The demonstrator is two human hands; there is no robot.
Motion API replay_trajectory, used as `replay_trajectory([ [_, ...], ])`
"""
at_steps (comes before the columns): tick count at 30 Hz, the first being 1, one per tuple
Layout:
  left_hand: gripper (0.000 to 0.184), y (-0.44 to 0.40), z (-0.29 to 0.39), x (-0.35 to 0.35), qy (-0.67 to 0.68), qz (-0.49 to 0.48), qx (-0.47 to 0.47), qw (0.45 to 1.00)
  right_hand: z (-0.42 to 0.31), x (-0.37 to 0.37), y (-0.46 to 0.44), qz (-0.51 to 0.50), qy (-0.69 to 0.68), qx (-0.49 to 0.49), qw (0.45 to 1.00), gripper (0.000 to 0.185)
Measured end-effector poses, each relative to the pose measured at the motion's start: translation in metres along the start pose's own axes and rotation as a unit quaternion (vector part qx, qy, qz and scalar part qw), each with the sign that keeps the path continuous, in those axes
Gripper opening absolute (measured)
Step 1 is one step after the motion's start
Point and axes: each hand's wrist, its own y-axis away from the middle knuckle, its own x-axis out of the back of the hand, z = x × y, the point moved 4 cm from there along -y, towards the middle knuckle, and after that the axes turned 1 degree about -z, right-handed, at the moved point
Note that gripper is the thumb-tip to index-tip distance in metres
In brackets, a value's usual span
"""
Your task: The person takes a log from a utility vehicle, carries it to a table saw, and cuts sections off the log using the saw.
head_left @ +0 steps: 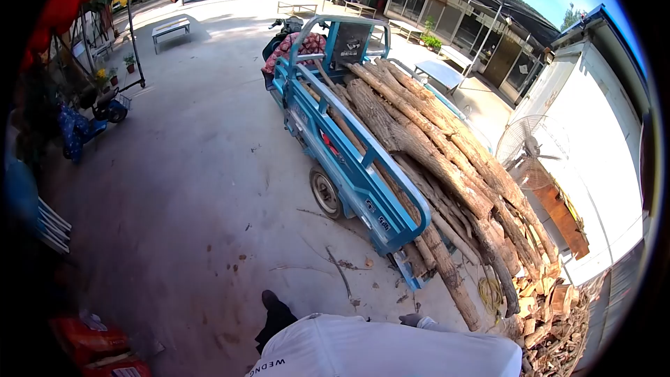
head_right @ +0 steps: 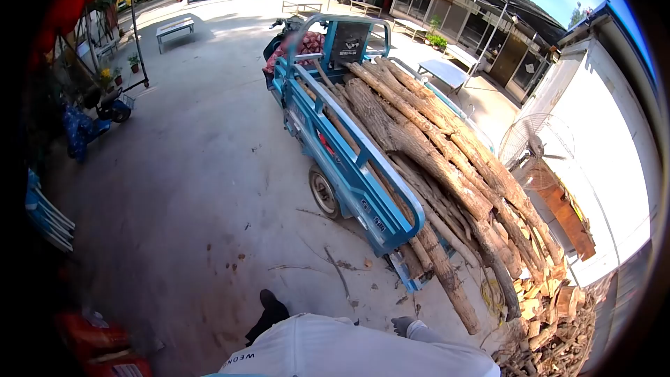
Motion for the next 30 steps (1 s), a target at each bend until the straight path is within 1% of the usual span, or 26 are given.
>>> replay_trajectory([
  [2, 0.014, -0.025, 0.060, -0.007, 0.002, -0.001, 0.005, 1.000, -0.033, -0.034, 0.022, -0.046, 0.150, 0.023, 0.987, 0.047],
  [3, 0.014, -0.037, 0.094, -0.007, 0.004, -0.002, 0.006, 1.000, -0.058, -0.052, 0.038, -0.064, 0.201, 0.044, 0.977, 0.047],
  [4, 0.015, -0.050, 0.128, -0.011, 0.012, -0.002, 0.013, 1.000, -0.082, -0.067, 0.047, -0.073, 0.221, 0.061, 0.971, 0.047],
  [6, 0.017, -0.074, 0.204, -0.022, 0.038, -0.004, 0.015, 0.999, -0.141, -0.101, 0.070, -0.068, 0.174, 0.083, 0.979, 0.047],
  [7, 0.018, -0.081, 0.241, -0.032, 0.049, -0.015, 0.007, 0.999, -0.177, -0.116, 0.085, -0.058, 0.117, 0.094, 0.987, 0.046],
  [9, 0.014, -0.081, 0.314, -0.043, 0.057, -0.043, -0.047, 0.996, -0.230, -0.145, 0.079, -0.048, -0.006, 0.145, 0.988, 0.046],
  [10, 0.010, -0.083, 0.350, -0.049, 0.074, -0.075, -0.100, 0.989, -0.256, -0.157, 0.074, -0.050, -0.016, 0.143, 0.988, 0.046],
  [11, 0.010, -0.084, 0.374, -0.055, 0.066, -0.076, -0.104, 0.989, -0.288, -0.166, 0.070, -0.048, 0.013, 0.197, 0.979, 0.045],
  [12, 0.007, -0.090, 0.394, -0.061, 0.004, -0.030, -0.132, 0.991, -0.318, -0.174, 0.067, -0.044, 0.044, 0.252, 0.966, 0.045],
  [13, 0.005, -0.091, 0.411, -0.068, -0.056, 0.017, -0.158, 0.986, -0.338, -0.184, 0.061, -0.044, 0.040, 0.253, 0.966, 0.045],
  [14, 0.005, -0.092, 0.419, -0.075, -0.058, 0.017, -0.160, 0.985, -0.358, -0.194, 0.056, -0.048, 0.071, 0.264, 0.961, 0.044],
  [15, 0.008, -0.089, 0.422, -0.080, -0.133, 0.033, -0.159, 0.978, -0.377, -0.201, 0.050, -0.050, 0.102, 0.275, 0.955, 0.043],
  [16, 0.013, -0.091, 0.430, -0.087, -0.207, 0.050, -0.156, 0.964, -0.390, -0.207, 0.042, -0.051, 0.100, 0.274, 0.955, 0.043],
  [17, 0.023, -0.094, 0.436, -0.096, -0.245, 0.040, -0.140, 0.958, -0.398, -0.215, 0.033, -0.062, 0.085, 0.248, 0.963, 0.043],
  [18, 0.024, -0.101, 0.442, -0.103, -0.252, 0.033, -0.128, 0.959, -0.405, -0.223, 0.021, -0.074, 0.070, 0.223, 0.970, 0.042],
  [19, 0.025, -0.108, 0.449, -0.112, -0.236, 0.024, -0.114, 0.965, -0.415, -0.232, 0.012, -0.087, 0.054, 0.199, 0.975, 0.041],
  [21, 0.027, -0.118, 0.464, -0.139, -0.196, 0.015, -0.090, 0.976, -0.419, -0.241, -0.032, -0.102, 0.103, 0.119, 0.982, 0.044],
  [22, 0.028, -0.119, 0.476, -0.152, -0.185, 0.015, -0.083, 0.979, -0.426, -0.245, -0.050, -0.113, 0.156, 0.075, 0.978, 0.047],
  [24, 0.030, -0.119, 0.509, -0.179, -0.162, 0.014, -0.077, 0.984, -0.466, -0.242, -0.060, -0.124, 0.206, 0.031, 0.970, 0.049],
  [25, 0.031, -0.118, 0.525, -0.188, -0.155, 0.015, -0.077, 0.985, -0.493, -0.237, -0.057, -0.118, 0.335, 0.080, 0.932, 0.050],
  [26, 0.032, -0.120, 0.544, -0.195, -0.147, 0.018, -0.079, 0.986, -0.517, -0.242, -0.057, -0.113, 0.453, 0.131, 0.875, 0.055],
  [28, 0.034, -0.124, 0.586, -0.214, -0.134, 0.017, -0.088, 0.987, -0.584, -0.260, -0.080, -0.102, 0.557, 0.191, 0.802, 0.062],
  [29, 0.036, -0.126, 0.604, -0.222, -0.128, 0.017, -0.091, 0.987, -0.623, -0.262, -0.125, -0.097, 0.485, 0.231, 0.838, 0.044],
  [30, 0.037, -0.130, 0.621, -0.231, -0.123, 0.018, -0.095, 0.988, -0.663, -0.266, -0.129, -0.121, 0.623, 0.279, 0.721, 0.038],
])
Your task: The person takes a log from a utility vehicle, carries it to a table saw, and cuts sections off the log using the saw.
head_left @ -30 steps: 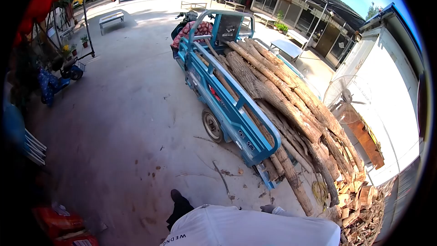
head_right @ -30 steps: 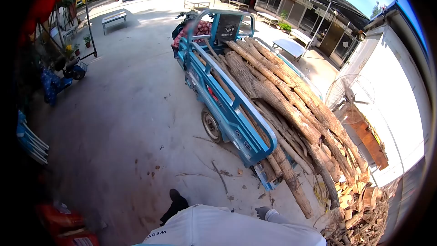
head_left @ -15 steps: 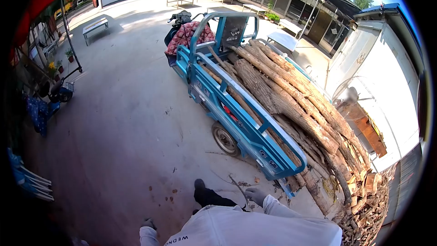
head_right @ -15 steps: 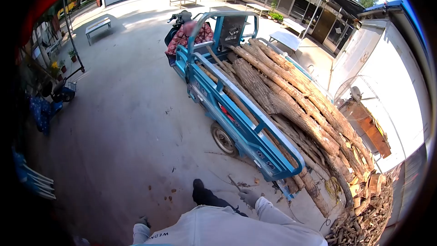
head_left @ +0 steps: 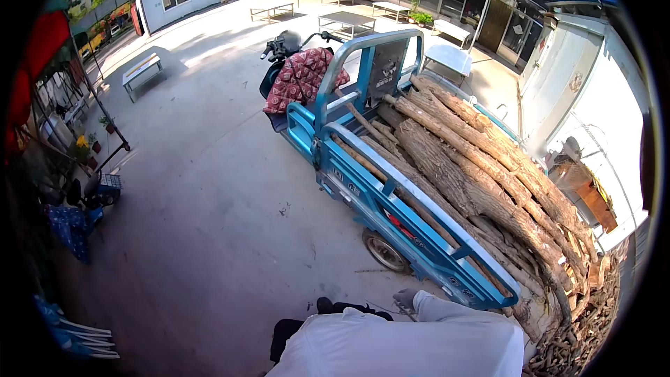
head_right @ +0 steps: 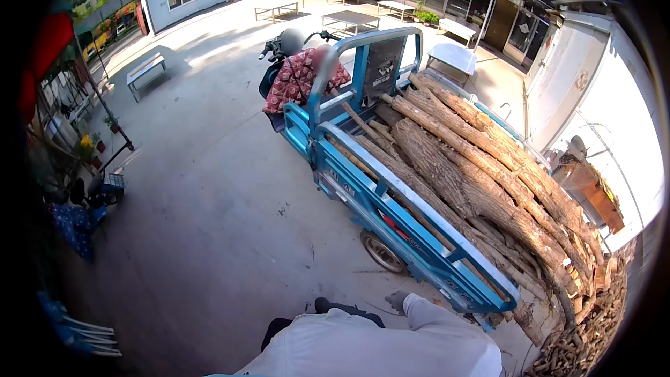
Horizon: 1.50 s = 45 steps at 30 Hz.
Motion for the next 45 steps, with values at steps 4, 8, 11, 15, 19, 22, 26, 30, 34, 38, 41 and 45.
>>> replay_trajectory([
  [4, 0.041, -0.039, 0.057, -0.015, 0.011, 0.002, -0.009, 1.000, -0.061, 0.215, 0.018, 0.297, -0.321, 0.059, 0.898, 0.029],
  [8, 0.045, -0.091, 0.119, -0.036, 0.011, -0.010, -0.009, 1.000, -0.123, 0.343, 0.049, 0.406, -0.406, 0.044, 0.818, 0.024],
  [11, 0.048, -0.140, 0.166, -0.053, 0.009, -0.027, -0.003, 1.000, -0.097, 0.339, -0.005, 0.349, -0.390, 0.028, 0.852, 0.025],
  [15, 0.052, -0.219, 0.233, -0.068, -0.010, -0.054, -0.022, 0.998, -0.087, 0.241, -0.074, 0.297, 0.164, 0.103, 0.935, 0.021],
  [19, 0.055, -0.259, 0.337, -0.066, -0.008, -0.047, -0.041, 0.998, -0.140, 0.213, -0.128, 0.079, -0.357, -0.110, 0.924, 0.027],
  [22, 0.058, -0.288, 0.417, -0.058, 0.091, -0.075, -0.033, 0.992, -0.173, 0.237, -0.148, 0.079, -0.327, -0.108, 0.936, 0.032],
  [26, 0.059, -0.319, 0.505, -0.045, 0.135, -0.047, 0.001, 0.990, -0.196, 0.316, -0.171, 0.153, -0.012, 0.024, 0.988, 0.039],
  [30, 0.058, -0.349, 0.568, -0.049, 0.176, -0.084, -0.023, 0.980, -0.278, 0.482, -0.169, 0.198, -0.629, -0.152, 0.736, 0.041],
  [34, 0.059, -0.361, 0.608, -0.072, 0.119, -0.034, -0.014, 0.992, -0.291, 0.575, -0.218, 0.269, -0.491, -0.050, 0.827, 0.041],
  [38, 0.060, -0.370, 0.646, -0.099, 0.078, 0.000, 0.016, 0.997, -0.280, 0.606, -0.295, 0.185, -0.551, -0.129, 0.803, 0.041],
  [41, 0.060, -0.372, 0.695, -0.119, 0.052, 0.006, 0.024, 0.998, -0.212, 0.542, -0.408, 0.065, -0.435, -0.070, 0.895, 0.044],
  [45, 0.060, -0.384, 0.769, -0.142, 0.038, 0.013, 0.026, 0.999, -0.211, 0.584, -0.459, -0.045, -0.359, -0.115, 0.925, 0.043],
])
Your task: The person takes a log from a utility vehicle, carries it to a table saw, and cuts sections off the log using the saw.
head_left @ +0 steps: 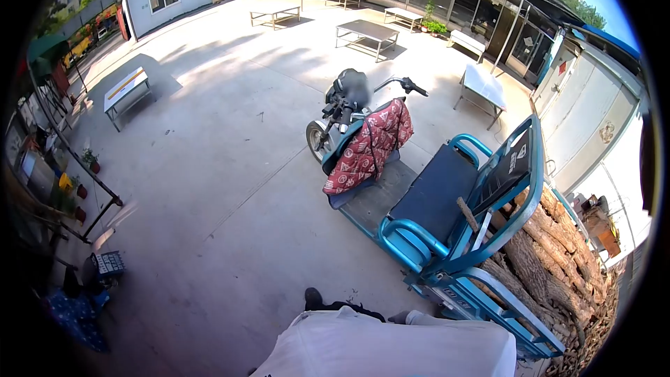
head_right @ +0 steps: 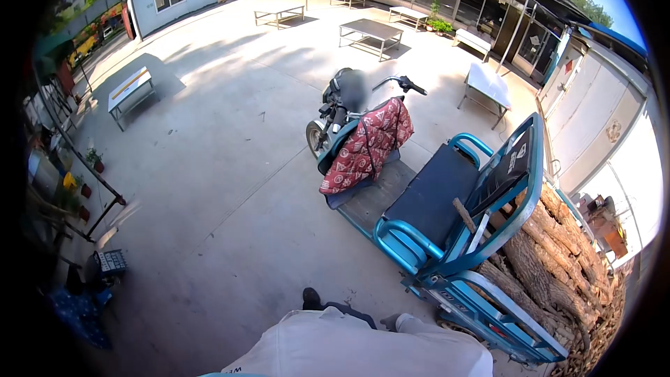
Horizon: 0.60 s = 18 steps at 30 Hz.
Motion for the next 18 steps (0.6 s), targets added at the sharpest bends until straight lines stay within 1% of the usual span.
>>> replay_trajectory([
  [1, 0.060, -0.008, 0.022, -0.009, -0.001, 0.000, -0.007, 1.000, -0.021, 0.008, 0.000, -0.006, -0.019, -0.031, 0.999, 0.043],
  [3, 0.060, -0.022, 0.064, -0.027, 0.000, 0.000, -0.019, 1.000, -0.083, 0.060, -0.005, 0.040, 0.078, 0.063, 0.994, 0.045],
  [5, 0.060, -0.034, 0.096, -0.043, -0.002, 0.000, -0.031, 1.000, -0.136, 0.115, -0.009, 0.056, -0.112, -0.012, 0.992, 0.046],
  [6, 0.060, -0.039, 0.111, -0.053, -0.001, -0.002, -0.032, 0.999, -0.156, 0.142, -0.015, 0.067, -0.157, 0.081, 0.982, 0.046],
  [7, 0.060, -0.046, 0.127, -0.066, -0.001, -0.005, -0.036, 0.999, -0.173, 0.173, -0.032, 0.081, -0.201, 0.177, 0.960, 0.046],
  [8, 0.060, -0.054, 0.142, -0.079, -0.002, -0.009, -0.036, 0.999, -0.206, 0.199, -0.016, 0.120, -0.270, 0.165, 0.941, 0.044],
  [9, 0.060, -0.064, 0.156, -0.090, -0.002, -0.012, -0.036, 0.999, -0.268, 0.227, 0.029, 0.158, -0.336, 0.153, 0.916, 0.043],
  [10, 0.060, -0.073, 0.169, -0.103, -0.002, -0.016, -0.034, 0.999, -0.302, 0.251, 0.043, 0.160, -0.334, 0.154, 0.916, 0.043],
  [12, 0.060, -0.089, 0.195, -0.126, -0.010, -0.022, -0.029, 0.999, -0.344, 0.286, 0.054, 0.235, -0.328, 0.156, 0.901, 0.042],
  [13, 0.060, -0.098, 0.209, -0.136, -0.016, -0.025, -0.026, 0.999, -0.344, 0.302, 0.036, 0.269, -0.269, 0.207, 0.901, 0.047],
  [14, 0.060, -0.108, 0.225, -0.148, -0.022, -0.030, -0.023, 0.999, -0.348, 0.308, 0.028, 0.272, -0.270, 0.205, 0.900, 0.047],
  [16, 0.060, -0.130, 0.261, -0.172, -0.034, -0.038, -0.017, 0.999, -0.364, 0.320, 0.018, 0.261, -0.338, 0.113, 0.897, 0.044],
  [17, 0.060, -0.141, 0.276, -0.184, -0.041, -0.042, -0.010, 0.998, -0.367, 0.317, 0.009, 0.244, -0.351, 0.069, 0.901, 0.036],
  [18, 0.061, -0.150, 0.296, -0.196, -0.051, -0.048, -0.005, 0.998, -0.345, 0.313, -0.034, 0.172, 0.076, 0.109, 0.976, 0.034],
])
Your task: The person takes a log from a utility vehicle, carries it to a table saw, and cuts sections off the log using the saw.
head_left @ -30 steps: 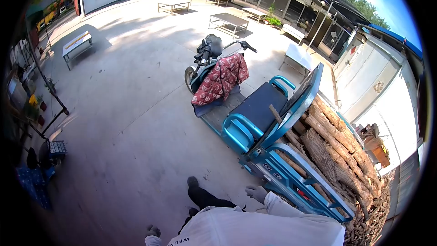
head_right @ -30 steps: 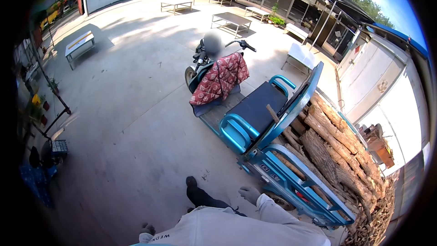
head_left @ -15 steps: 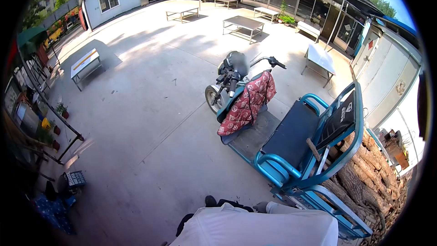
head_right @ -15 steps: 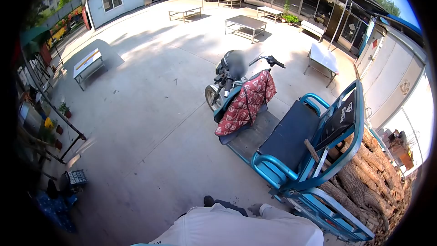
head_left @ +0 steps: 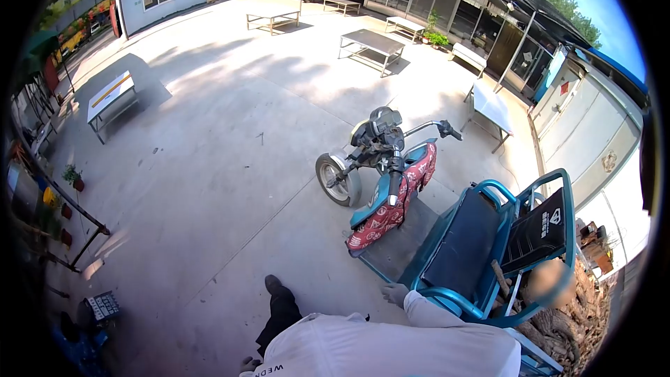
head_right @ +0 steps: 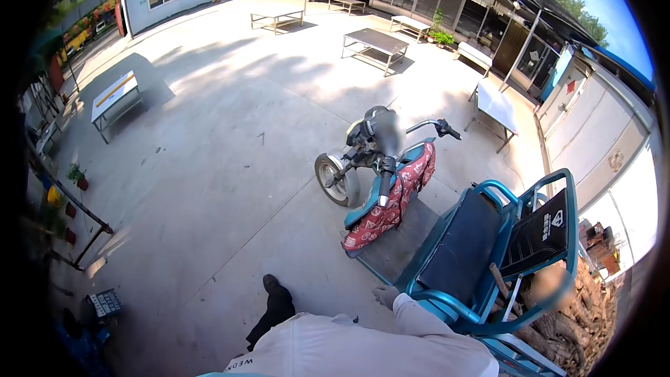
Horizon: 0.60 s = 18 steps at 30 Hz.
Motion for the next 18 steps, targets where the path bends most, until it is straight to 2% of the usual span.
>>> replay_trajectory([
  [1, 0.061, -0.010, 0.024, -0.008, -0.008, -0.003, 0.005, 1.000, 0.033, -0.023, -0.032, -0.004, 0.376, 0.166, 0.912, 0.031],
  [2, 0.061, -0.022, 0.044, -0.016, -0.018, -0.009, 0.010, 1.000, 0.033, -0.036, -0.035, -0.019, 0.340, 0.164, 0.926, 0.031],
  [4, 0.061, -0.051, 0.090, -0.032, -0.037, -0.018, 0.020, 0.999, 0.018, -0.040, -0.039, -0.066, 0.121, 0.017, 0.990, 0.031],
  [5, 0.061, -0.061, 0.115, -0.038, -0.046, -0.025, 0.021, 0.998, 0.004, -0.036, -0.041, -0.060, 0.037, -0.034, 0.997, 0.031],
  [7, 0.061, -0.083, 0.174, -0.049, -0.067, -0.039, 0.011, 0.997, -0.030, -0.031, -0.049, -0.036, -0.016, -0.057, 0.998, 0.030],
  [11, 0.061, -0.132, 0.305, -0.077, -0.087, -0.056, -0.046, 0.994, -0.096, 0.014, -0.081, 0.018, -0.098, -0.037, 0.994, 0.029],
  [13, 0.054, -0.153, 0.376, -0.090, -0.068, -0.054, -0.068, 0.994, -0.135, 0.049, -0.101, 0.011, -0.323, -0.039, 0.946, 0.033],
  [14, 0.053, -0.156, 0.411, -0.100, -0.078, -0.061, -0.097, 0.990, -0.153, 0.066, -0.115, 0.006, -0.529, -0.037, 0.848, 0.042],
  [15, 0.051, -0.160, 0.442, -0.109, -0.086, -0.067, -0.125, 0.986, -0.172, 0.084, -0.131, 0.005, -0.529, -0.035, 0.848, 0.042],
  [17, 0.050, -0.170, 0.490, -0.128, -0.072, -0.069, -0.135, 0.986, -0.221, 0.126, -0.150, 0.060, -0.383, -0.027, 0.921, 0.032],
  [18, 0.049, -0.180, 0.507, -0.134, -0.059, -0.072, -0.145, 0.985, -0.227, 0.136, -0.164, 0.059, -0.382, -0.028, 0.922, 0.032],
])
